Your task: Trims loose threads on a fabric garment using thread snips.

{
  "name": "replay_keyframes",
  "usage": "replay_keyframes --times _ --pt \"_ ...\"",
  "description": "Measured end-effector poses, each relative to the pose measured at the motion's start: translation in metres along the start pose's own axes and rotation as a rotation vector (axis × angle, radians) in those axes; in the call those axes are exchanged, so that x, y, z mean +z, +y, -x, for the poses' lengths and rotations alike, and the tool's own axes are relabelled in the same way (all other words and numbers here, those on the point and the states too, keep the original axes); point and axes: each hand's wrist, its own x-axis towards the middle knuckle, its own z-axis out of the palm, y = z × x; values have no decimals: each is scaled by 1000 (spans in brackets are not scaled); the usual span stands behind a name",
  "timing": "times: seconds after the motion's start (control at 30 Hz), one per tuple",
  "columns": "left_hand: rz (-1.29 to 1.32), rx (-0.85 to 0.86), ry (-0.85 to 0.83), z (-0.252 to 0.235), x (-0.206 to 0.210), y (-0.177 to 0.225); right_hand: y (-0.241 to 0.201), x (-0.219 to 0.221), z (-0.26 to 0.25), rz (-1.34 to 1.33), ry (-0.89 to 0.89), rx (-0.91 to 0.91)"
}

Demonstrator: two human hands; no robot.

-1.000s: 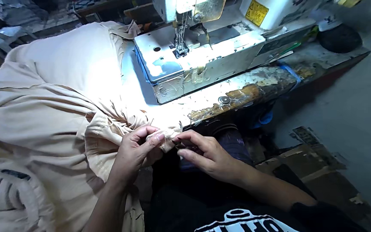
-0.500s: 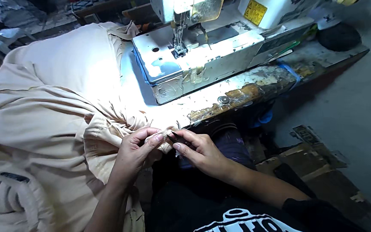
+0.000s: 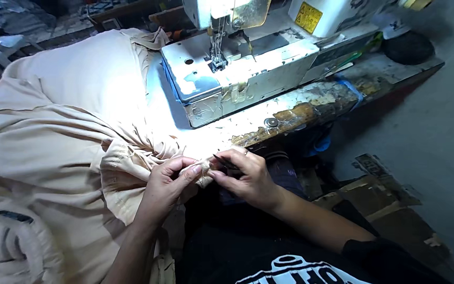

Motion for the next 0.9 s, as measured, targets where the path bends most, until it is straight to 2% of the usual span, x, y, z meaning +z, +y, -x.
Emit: replay_keyframes --times 0.13,0.2,0.27,0.37,0.4,0.47,0.53,0.6,0.7,0.8,0.9 --pt "-76 18 -2 0 2 1 3 9 -3 89 -13 -57" --pt "-138 42 -22 -1 2 1 2 8 -5 17 -25 7" --pt "-193 52 -44 0 1 0 0 3 -6 -183 -43 139" --pt "-189 37 -51 -1 -2 0 -17 -17 -2 -837 -105 385" --pt "-178 28 -46 -2 -4 1 -24 -28 -1 -990 -147 373" --pt "-154 8 -37 -1 -5 2 -28 -46 -2 -1034 -170 260" --pt "-139 -14 -39 -2 -6 4 -21 -56 -3 -784 -90 187" --pt "-122 -43 -34 -3 -5 6 -5 -60 -9 -386 -3 106" --pt "-78 -101 -26 -2 -5 9 30 -63 -26 193 9 -74" --pt "-18 -189 9 -3 -5 12 69 -69 -41 558 -112 -84" --pt "7 -203 24 -4 -4 14 92 -76 -46 740 -281 -6"
